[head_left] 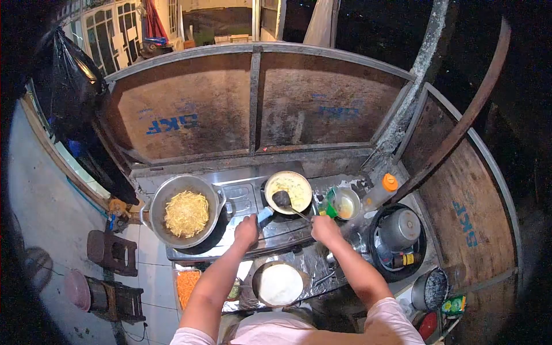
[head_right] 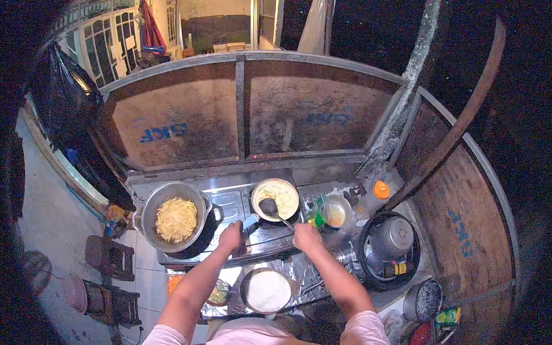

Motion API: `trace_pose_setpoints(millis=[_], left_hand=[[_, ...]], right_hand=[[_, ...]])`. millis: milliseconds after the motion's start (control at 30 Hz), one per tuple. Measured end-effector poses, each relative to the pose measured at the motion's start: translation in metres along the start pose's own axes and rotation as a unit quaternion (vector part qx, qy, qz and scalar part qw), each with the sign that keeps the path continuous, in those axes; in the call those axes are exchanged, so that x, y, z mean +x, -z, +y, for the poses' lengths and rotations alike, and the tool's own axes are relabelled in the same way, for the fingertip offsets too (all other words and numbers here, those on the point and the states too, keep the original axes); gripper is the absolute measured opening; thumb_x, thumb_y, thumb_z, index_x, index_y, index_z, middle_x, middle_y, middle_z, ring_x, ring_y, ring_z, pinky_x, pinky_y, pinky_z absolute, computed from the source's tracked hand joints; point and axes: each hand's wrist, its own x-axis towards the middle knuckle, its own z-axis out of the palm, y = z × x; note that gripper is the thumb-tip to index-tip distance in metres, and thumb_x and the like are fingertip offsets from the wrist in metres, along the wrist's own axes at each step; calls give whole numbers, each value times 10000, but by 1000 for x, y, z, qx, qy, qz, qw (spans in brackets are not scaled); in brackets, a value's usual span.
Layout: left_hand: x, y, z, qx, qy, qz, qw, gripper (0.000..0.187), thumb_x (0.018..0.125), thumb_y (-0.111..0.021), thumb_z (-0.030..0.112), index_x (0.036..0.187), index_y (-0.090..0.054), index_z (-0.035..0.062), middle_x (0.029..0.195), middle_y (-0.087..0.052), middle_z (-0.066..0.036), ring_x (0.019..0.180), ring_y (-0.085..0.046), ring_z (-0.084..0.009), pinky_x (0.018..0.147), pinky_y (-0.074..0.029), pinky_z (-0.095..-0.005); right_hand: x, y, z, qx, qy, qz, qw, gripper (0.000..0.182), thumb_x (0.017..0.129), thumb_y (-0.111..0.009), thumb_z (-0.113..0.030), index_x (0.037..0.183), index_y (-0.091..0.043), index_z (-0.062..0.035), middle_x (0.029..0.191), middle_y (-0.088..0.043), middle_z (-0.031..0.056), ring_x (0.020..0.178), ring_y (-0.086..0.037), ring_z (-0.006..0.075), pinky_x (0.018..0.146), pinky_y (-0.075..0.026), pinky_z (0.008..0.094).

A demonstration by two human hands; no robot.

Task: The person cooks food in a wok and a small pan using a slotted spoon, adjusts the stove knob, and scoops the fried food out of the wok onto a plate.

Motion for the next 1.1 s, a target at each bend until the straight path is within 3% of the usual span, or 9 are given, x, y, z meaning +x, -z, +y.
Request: trace_pose_setpoints(millis=[33, 167, 233, 300, 367, 600, 767, 967, 1100], left_hand=[[2, -3, -3, -8, 15, -18, 1000, 533, 734, -692, 182, 1221, -492, 98, 1096, -581, -199, 1004, -602, -384, 834, -490, -480], [1, -7, -5, -6, 4, -11, 1000, 556, 734, -706, 198, 1237, -486, 109, 1110, -580, -197, 1009, -602, -380, 834, -491, -476], [-3, -3, -2, -7, -20, 16, 1000, 328, 820, -534, 92, 1148, -512, 76, 1036, -593, -214, 921, -626, -397, 794, -501, -490], [-5, 1, 1, -8, -18, 12, 1000, 338, 819, -531, 88, 1157, -511, 78, 1042, -592, -214, 923, -626, -396, 799, -499, -489], [-5, 2, 2, -8, -16, 7, 1000, 348, 818, -529, 84, 1166, -510, 81, 1047, -591, -214, 925, -625, -395, 803, -497, -488], [-6, 2, 2, -5, -22, 13, 1000, 396, 817, -543, 95, 1209, -494, 85, 1051, -591, -207, 932, -626, -393, 804, -500, -483], [-5, 4, 2, 2, -8, -8, 1000, 403, 811, -556, 96, 1209, -494, 84, 1056, -591, -211, 929, -629, -391, 793, -505, -483], [-2, 0, -1, 8, -23, 5, 1000, 397, 807, -558, 94, 1200, -501, 82, 1031, -601, -213, 915, -634, -395, 783, -513, -482], [-1, -3, -3, 4, 3, -18, 1000, 499, 769, -623, 101, 1246, -473, 118, 1095, -585, -200, 977, -618, -381, 823, -502, -469]], right_hand=[[-2, 1, 1, 8, -20, 9, 1000, 243, 792, -536, -83, 981, -687, -55, 973, -660, 247, 931, -641, 407, 837, -512, 484], [-8, 10, 3, 18, -92, 23, 995, 230, 814, -519, -84, 961, -673, 6, 985, -651, 274, 952, -634, 426, 838, -512, 493], [-5, 5, 5, 10, -93, 18, 995, 228, 822, -512, -84, 947, -671, 21, 981, -652, 275, 950, -636, 429, 830, -515, 494], [-2, -2, 7, 3, -93, 12, 996, 229, 831, -504, -85, 933, -670, 36, 976, -654, 276, 948, -638, 432, 822, -519, 495], [0, -11, 6, -33, -53, 19, 998, 250, 866, -478, -106, 932, -687, 13, 965, -673, 238, 910, -668, 387, 793, -543, 461], [-2, -14, 6, -22, -36, 28, 999, 234, 843, -493, -91, 921, -681, 23, 926, -666, 262, 882, -662, 416, 774, -537, 489], [-1, -9, 5, -46, -33, 68, 996, 241, 873, -484, -112, 859, -701, -8, 899, -684, 218, 848, -683, 365, 747, -554, 453], [5, -13, 11, -55, -30, 76, 995, 242, 870, -482, -117, 852, -708, -32, 878, -688, 205, 841, -686, 360, 742, -556, 448], [5, -11, 14, -33, -35, 54, 997, 213, 838, -490, -74, 912, -668, 15, 908, -668, 255, 866, -667, 400, 784, -534, 475]])
